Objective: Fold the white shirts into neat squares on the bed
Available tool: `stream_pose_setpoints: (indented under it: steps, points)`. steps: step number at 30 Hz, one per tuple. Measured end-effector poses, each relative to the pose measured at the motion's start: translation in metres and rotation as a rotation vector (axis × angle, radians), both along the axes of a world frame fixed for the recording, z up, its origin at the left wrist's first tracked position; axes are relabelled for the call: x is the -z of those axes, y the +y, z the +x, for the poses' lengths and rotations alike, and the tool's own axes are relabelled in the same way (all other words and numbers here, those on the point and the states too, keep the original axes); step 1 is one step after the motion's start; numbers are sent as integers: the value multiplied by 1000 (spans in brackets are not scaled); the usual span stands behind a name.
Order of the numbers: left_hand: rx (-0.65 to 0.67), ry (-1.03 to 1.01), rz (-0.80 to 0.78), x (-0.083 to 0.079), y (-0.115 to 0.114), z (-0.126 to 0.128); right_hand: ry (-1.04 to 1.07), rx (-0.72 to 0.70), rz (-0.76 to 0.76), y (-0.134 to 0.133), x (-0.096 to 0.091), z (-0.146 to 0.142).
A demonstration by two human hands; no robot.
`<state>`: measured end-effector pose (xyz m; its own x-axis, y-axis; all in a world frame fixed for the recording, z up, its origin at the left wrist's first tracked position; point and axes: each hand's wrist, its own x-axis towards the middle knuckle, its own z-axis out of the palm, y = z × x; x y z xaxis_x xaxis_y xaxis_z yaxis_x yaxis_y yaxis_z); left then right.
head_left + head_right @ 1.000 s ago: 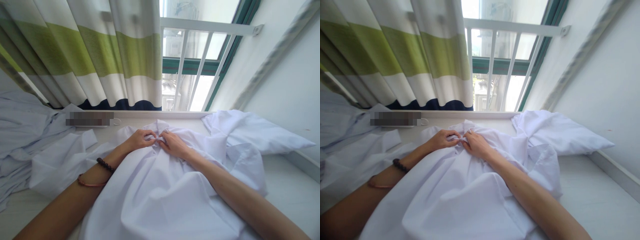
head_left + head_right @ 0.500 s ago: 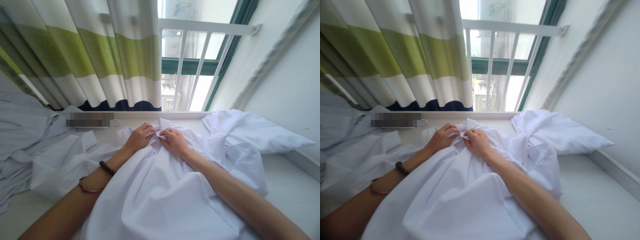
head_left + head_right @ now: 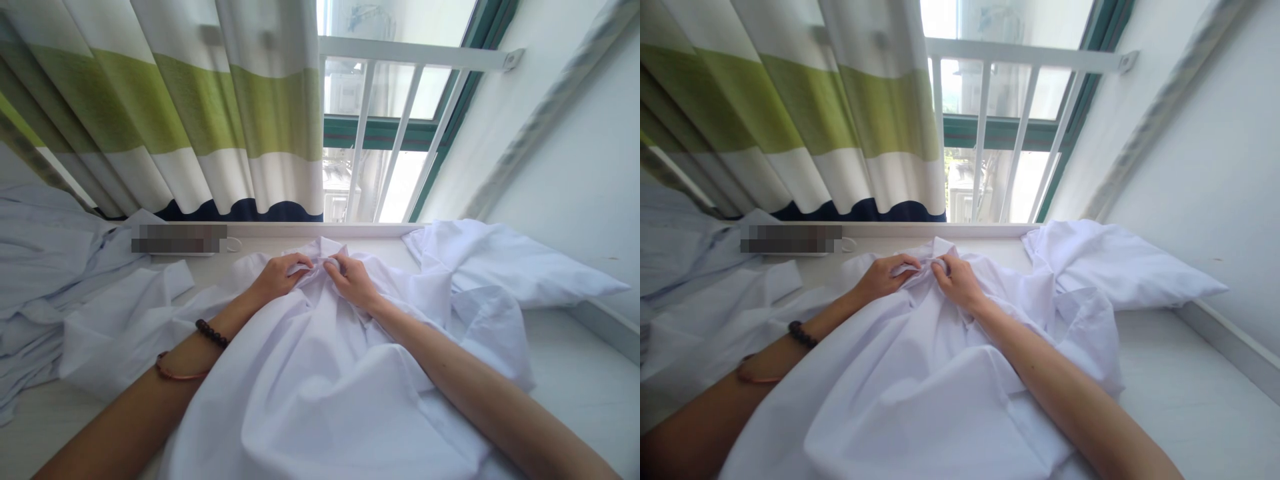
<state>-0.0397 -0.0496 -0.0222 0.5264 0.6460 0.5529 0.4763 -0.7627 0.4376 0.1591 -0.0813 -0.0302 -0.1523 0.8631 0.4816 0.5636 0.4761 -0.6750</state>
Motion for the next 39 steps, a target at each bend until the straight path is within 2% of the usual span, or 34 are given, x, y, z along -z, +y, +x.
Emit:
stream_pose_setpoints:
  steps: [2,5,13,21,27,33,39]
  points:
    - [28,-18,-15,0,0,0,44,-34,-11,0,0,1]
    - [3,-26,-44,0,-2,1,42,-63,-7,0,0,1]
    - [-43,-26,-112,-2,-3,2,-80,-139,-38,-3,-2,1]
    - [-37,-21,-156,-1,0,0,-92,-73,-1,-4,-2,-1]
    - [-23,-23,-179,1,1,0,-60,-103,-15,-4,-2,0]
    - [2,16,-151,3,1,0,6,-165,-84,-5,-4,2]
    - [120,31,0,1,3,0,30,-158,-148,-5,-5,4]
